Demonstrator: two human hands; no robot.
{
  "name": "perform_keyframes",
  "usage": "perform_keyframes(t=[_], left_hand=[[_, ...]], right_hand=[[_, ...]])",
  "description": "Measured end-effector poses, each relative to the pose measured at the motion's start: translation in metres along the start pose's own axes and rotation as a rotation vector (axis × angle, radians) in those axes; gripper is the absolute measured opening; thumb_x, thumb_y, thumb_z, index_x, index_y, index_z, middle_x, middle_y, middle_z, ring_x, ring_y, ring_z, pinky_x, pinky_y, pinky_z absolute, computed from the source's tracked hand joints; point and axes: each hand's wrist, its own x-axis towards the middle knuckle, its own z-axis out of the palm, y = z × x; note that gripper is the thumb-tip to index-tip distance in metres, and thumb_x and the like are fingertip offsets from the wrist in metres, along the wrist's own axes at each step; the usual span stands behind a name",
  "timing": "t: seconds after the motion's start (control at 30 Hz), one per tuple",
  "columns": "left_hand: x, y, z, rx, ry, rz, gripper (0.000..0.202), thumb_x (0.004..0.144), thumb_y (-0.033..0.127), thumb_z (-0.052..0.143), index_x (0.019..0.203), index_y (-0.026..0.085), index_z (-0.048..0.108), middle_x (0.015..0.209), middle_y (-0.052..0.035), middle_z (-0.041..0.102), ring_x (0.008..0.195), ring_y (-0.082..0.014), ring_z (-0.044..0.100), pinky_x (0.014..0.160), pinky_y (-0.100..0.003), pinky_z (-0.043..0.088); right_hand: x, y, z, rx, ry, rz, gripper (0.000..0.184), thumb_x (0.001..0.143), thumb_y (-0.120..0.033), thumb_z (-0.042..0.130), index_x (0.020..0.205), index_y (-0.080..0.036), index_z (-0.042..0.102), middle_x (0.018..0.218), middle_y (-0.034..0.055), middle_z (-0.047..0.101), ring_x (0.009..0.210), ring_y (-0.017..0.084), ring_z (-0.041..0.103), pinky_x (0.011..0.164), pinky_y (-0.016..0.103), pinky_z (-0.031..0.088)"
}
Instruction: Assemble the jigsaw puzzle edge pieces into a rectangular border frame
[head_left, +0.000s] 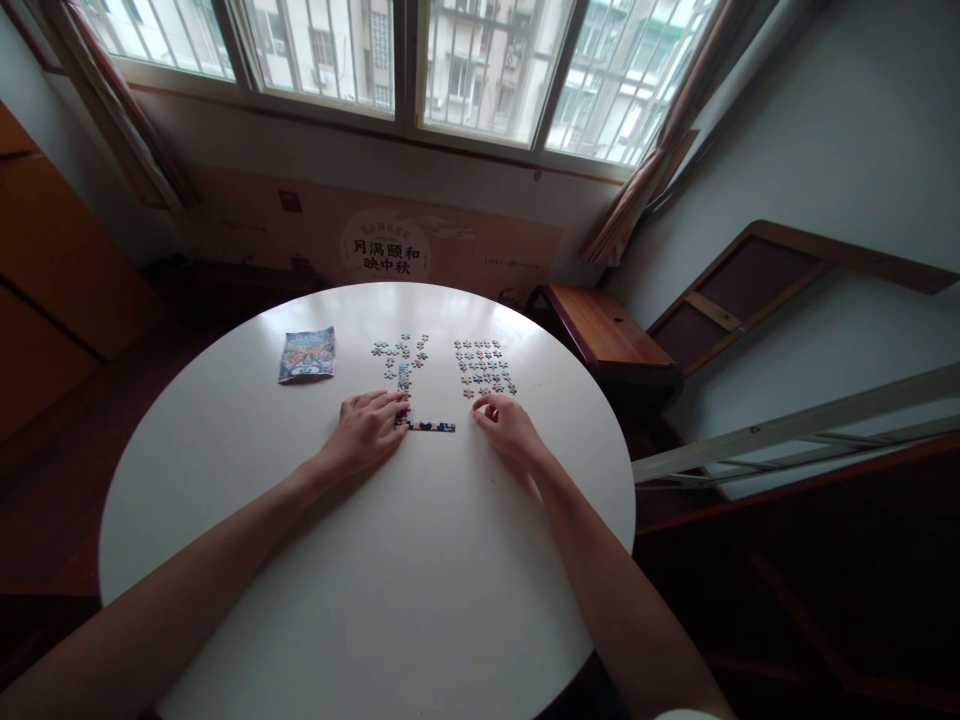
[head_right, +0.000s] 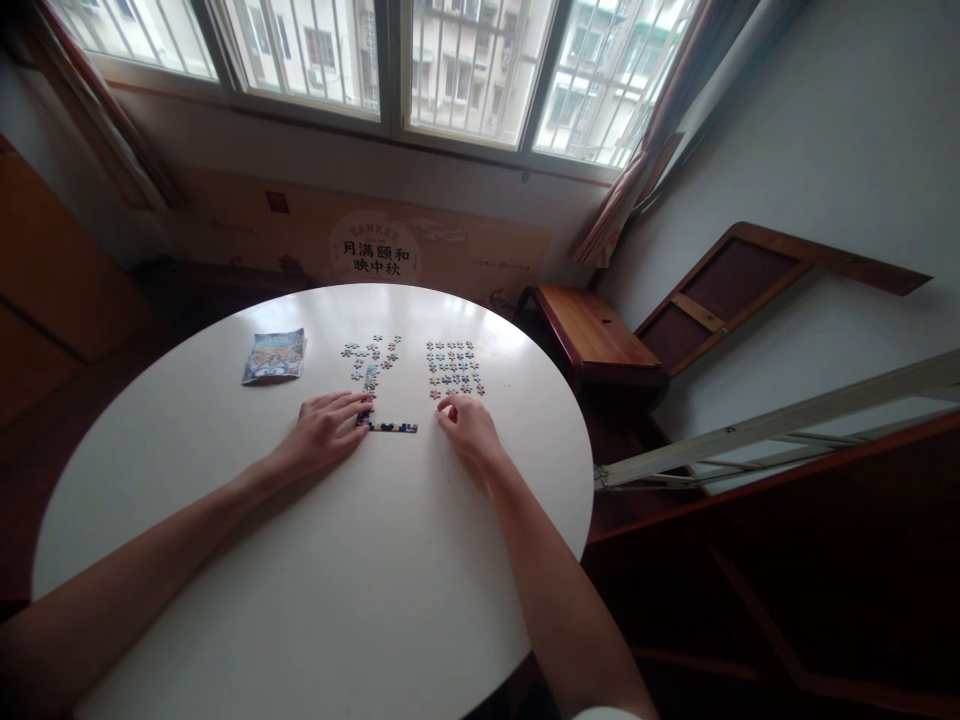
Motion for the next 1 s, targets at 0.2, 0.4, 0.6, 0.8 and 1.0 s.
perform_keyframes(t=[0.2,0.4,0.6,0.8,1.0], left_hand=[[0.0,0.002,-0.003,0.003,-0.009,0.012,0.035,0.088,0.038,0.049,0.12,0.031,0.061,0.135,-0.0019,0.058,0.127,-0.0254,0.048,0.104,-0.046,0.031],[0.0,0.004,-0.005,0.001,-0.02,0.007,0.035,0.088,0.038,0.049,0.12,0.031,0.061,0.135,-0.0021,0.058,0.127,-0.0261,0.048,0.104,-0.046,0.031],[0.0,0.004,-0.004,0.0,-0.003,0.017,0.034,0.088,0.038,0.049,0.119,0.03,0.062,0.134,-0.0024,0.059,0.126,-0.0254,0.048,0.104,-0.045,0.031],[0.0,0.004,-0.002,0.013,0.0,0.002,0.034,0.088,0.038,0.05,0.119,0.03,0.062,0.134,-0.0015,0.059,0.126,-0.0247,0.048,0.104,-0.044,0.03],[0.0,0.004,-0.002,0.014,0.003,0.014,0.034,0.089,0.038,0.05,0.12,0.031,0.061,0.134,-0.0012,0.059,0.126,-0.0251,0.049,0.103,-0.044,0.031]], right_hand=[[0.0,-0.001,0.0,-0.002,0.0,-0.004,0.015,0.082,-0.024,0.055,0.089,-0.021,0.068,0.071,-0.0002,0.06,0.068,0.013,0.053,0.063,0.023,0.036],[0.001,0.001,0.0,0.004,-0.001,-0.004,0.014,0.083,-0.025,0.056,0.089,-0.02,0.068,0.071,-0.0003,0.06,0.068,0.013,0.053,0.063,0.023,0.037],[-0.001,-0.002,0.006,0.139,0.037,-0.124,0.01,0.082,-0.023,0.06,0.088,-0.018,0.067,0.078,0.0014,0.061,0.069,0.012,0.054,0.067,0.024,0.042],[-0.002,-0.006,0.017,0.175,-0.028,-0.256,0.007,0.077,-0.023,0.069,0.082,-0.019,0.066,0.076,-0.0005,0.058,0.065,0.011,0.052,0.062,0.023,0.04],[-0.003,-0.008,0.019,0.159,-0.011,-0.221,0.004,0.077,-0.022,0.068,0.078,-0.018,0.066,0.072,-0.0012,0.058,0.065,0.01,0.051,0.062,0.023,0.038]])
